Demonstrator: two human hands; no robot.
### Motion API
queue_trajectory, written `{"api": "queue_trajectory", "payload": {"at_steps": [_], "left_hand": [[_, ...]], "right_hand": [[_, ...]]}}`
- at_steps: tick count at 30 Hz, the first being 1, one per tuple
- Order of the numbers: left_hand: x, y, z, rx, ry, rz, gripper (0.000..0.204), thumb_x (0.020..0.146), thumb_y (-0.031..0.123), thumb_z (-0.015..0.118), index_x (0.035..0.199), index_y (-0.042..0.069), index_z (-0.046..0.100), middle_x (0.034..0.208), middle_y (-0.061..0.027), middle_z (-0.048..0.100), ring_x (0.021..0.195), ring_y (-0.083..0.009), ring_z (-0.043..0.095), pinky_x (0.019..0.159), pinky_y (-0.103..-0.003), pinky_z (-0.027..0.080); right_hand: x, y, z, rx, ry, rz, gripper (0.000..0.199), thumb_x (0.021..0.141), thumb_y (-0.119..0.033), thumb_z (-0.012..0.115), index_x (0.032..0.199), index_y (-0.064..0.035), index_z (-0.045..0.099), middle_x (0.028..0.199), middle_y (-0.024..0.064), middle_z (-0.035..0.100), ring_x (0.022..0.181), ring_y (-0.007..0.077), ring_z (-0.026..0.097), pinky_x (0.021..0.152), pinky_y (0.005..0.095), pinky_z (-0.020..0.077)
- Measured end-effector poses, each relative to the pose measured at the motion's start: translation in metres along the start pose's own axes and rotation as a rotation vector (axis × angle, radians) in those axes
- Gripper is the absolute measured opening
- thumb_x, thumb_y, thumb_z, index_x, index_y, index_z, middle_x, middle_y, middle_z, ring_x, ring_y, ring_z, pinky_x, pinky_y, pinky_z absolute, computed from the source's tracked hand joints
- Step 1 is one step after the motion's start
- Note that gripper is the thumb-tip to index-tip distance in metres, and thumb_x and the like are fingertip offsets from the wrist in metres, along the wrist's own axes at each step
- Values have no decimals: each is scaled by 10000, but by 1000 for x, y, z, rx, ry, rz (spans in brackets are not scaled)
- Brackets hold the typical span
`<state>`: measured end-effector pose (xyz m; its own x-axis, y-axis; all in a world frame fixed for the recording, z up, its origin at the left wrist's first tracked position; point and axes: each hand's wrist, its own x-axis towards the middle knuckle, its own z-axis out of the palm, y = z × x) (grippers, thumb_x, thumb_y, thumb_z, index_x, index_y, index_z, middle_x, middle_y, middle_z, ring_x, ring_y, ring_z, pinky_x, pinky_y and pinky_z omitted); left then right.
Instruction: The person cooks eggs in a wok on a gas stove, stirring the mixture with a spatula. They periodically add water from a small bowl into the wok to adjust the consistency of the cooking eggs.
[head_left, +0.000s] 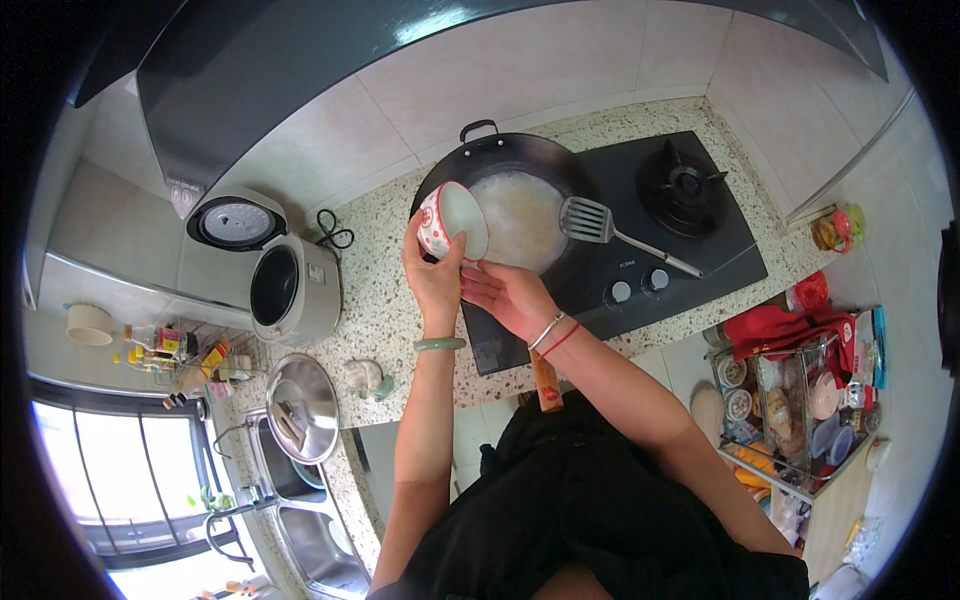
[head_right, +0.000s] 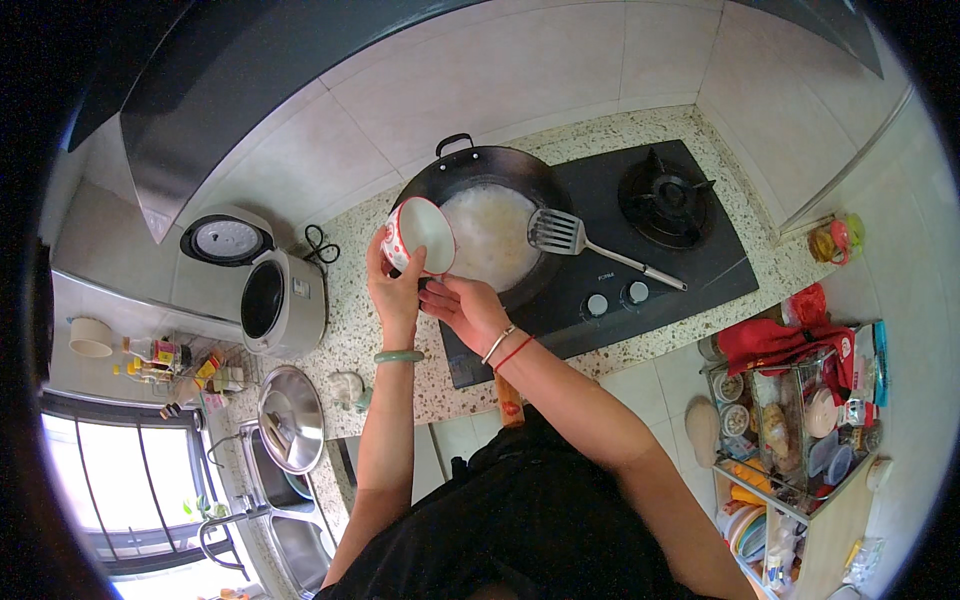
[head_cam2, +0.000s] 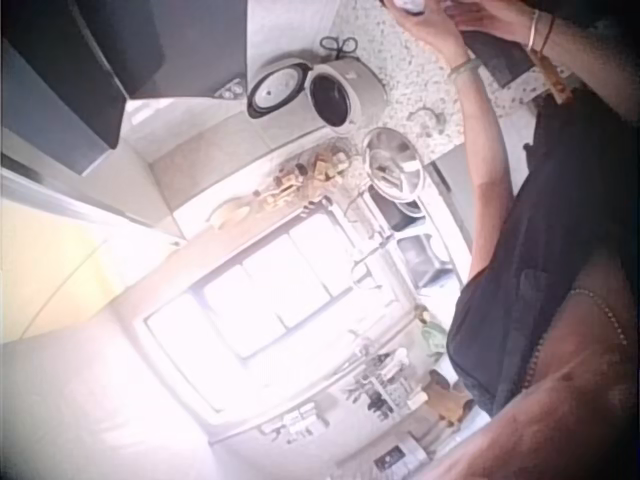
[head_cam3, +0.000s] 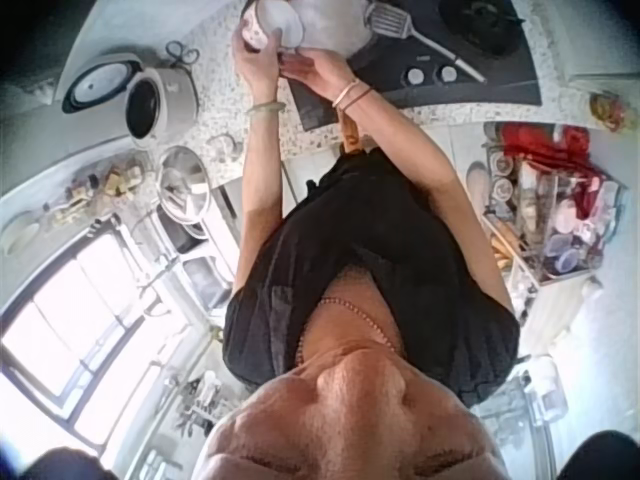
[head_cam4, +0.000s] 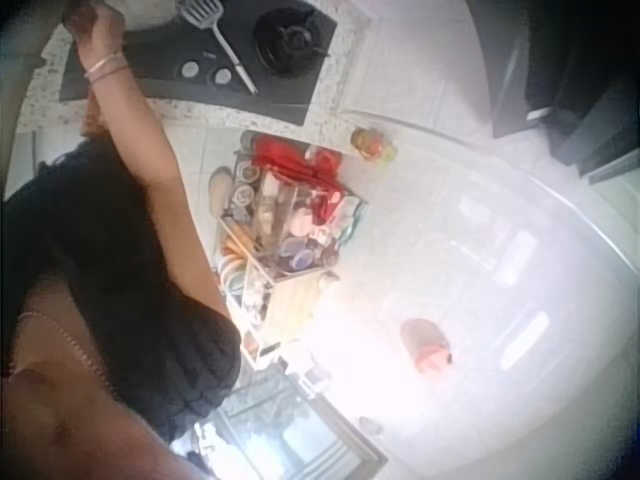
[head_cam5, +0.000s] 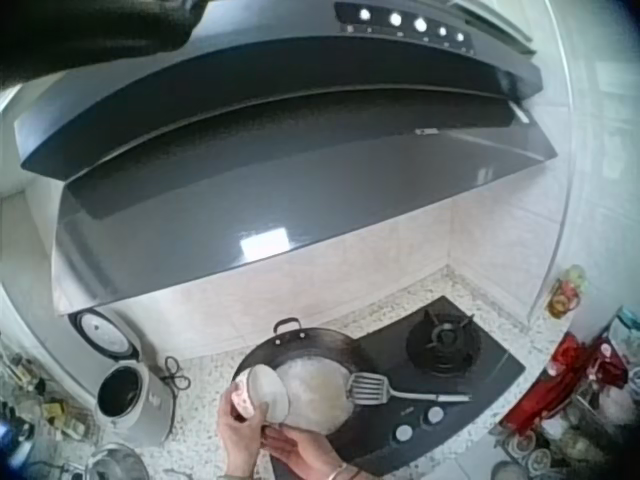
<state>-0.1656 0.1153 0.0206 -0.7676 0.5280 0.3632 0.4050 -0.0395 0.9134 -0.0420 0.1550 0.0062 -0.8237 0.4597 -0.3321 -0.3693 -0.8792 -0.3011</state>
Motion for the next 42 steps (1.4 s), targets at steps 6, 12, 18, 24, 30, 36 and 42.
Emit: {"api": "queue_trajectory", "payload": {"at_steps": [6, 12, 18, 24, 30, 36, 42], "left_hand": [[-3, 1, -3, -112, -1, -105, 601, 774, 124, 746, 1300, 34, 471, 1126, -126, 599, 998, -203, 592, 847, -314, 490], [-11, 26, -22, -449, 31, -556, 503, 900, 183, 620, 1333, 129, 370, 1042, -97, 606, 924, -188, 611, 761, -336, 547], [-27, 20, -47, -741, -7, -659, 492, 909, 137, 550, 1341, 116, 317, 1189, -149, 526, 1020, -266, 599, 844, -452, 542], [-47, 35, -76, -799, 80, -633, 461, 898, 107, 514, 1333, 102, 365, 1218, -146, 512, 1086, -303, 558, 934, -489, 505], [-64, 16, -113, -779, 182, -569, 467, 898, 60, 492, 1332, 102, 324, 1223, -161, 493, 1057, -295, 576, 878, -461, 536], [-89, -31, -141, -761, 270, -622, 468, 879, 59, 502, 1318, 97, 341, 1217, -152, 497, 1052, -290, 568, 837, -466, 552], [-114, -82, -144, -711, 340, -720, 398, 869, 94, 506, 1261, 89, 443, 1179, -108, 526, 1056, -265, 555, 804, -473, 565]], "right_hand": [[-5, 4, 4, -58, 23, -45, 295, 946, -142, 500, 1185, 29, 511, 1061, 139, 594, 980, 253, 616, 864, 394, 514], [-24, 8, 20, -213, 124, -145, 313, 929, -193, 557, 1174, -1, 522, 1080, 126, 593, 951, 224, 616, 811, 360, 513], [-27, 11, 26, -314, 147, -99, 267, 916, -310, 580, 1044, -78, 546, 880, 27, 596, 732, 133, 592, 639, 299, 495], [-23, 27, 39, -466, 179, 33, 304, 919, -387, 572, 1023, -102, 564, 918, 22, 606, 748, 153, 587, 633, 307, 482], [-15, 57, 48, -518, 167, 142, 320, 926, -377, 559, 1069, -91, 571, 990, 34, 593, 870, 182, 593, 694, 363, 512], [2, 95, 28, -642, 143, 293, 251, 918, -286, 548, 1011, -59, 605, 977, 34, 596, 903, 176, 602, 705, 356, 519], [21, 124, 1, -701, 225, 385, 193, 890, -188, 542, 1008, -46, 601, 960, 46, 584, 915, 204, 607, 716, 389, 525]]}}
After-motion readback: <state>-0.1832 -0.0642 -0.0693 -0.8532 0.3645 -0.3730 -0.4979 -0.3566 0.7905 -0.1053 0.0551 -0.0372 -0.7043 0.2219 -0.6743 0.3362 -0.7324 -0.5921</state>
